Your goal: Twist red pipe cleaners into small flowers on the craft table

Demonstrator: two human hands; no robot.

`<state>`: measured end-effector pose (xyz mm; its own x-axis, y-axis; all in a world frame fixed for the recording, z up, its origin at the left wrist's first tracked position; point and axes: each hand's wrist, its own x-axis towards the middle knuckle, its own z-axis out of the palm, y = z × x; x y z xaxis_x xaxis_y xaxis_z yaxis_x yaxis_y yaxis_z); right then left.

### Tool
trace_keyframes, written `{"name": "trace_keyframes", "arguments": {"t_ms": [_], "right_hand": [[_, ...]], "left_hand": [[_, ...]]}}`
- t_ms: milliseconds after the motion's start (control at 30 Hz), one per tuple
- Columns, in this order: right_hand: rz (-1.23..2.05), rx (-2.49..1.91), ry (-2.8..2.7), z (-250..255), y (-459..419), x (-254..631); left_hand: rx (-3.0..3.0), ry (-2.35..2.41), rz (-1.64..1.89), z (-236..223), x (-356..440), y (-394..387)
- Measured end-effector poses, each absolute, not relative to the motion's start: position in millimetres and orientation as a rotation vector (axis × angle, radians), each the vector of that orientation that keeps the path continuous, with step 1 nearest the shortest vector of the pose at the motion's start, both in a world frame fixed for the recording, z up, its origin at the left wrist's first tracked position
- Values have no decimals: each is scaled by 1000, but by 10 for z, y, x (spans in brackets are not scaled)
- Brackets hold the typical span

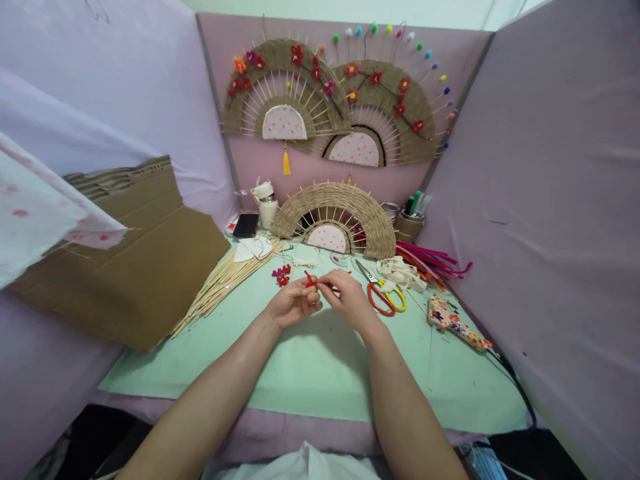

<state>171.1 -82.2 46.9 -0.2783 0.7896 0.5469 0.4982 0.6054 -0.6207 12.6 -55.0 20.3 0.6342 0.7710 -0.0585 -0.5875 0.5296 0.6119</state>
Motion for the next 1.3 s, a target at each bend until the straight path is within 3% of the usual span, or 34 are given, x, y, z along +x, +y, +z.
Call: {"name": "trace_keyframes", "arguments": {"t_ms": [500,767,900,1033,1300], "right_hand": [[1331,-1076,-1360,391,-727,1675],[1781,-947,-1200,359,-742,1657],[1913,-894,-1106,333,-725,1651],[1687,-948,-1143,315,-687,1700],[675,-887,-1530,391,-712,1720]], "left_hand": [[720,368,765,189,131,-531],[1487,551,793,352,-78,-483],[1570,598,867,383,-70,-490],[1240,460,955,321,-6,-504],[631,279,913,296,4,-562]]}}
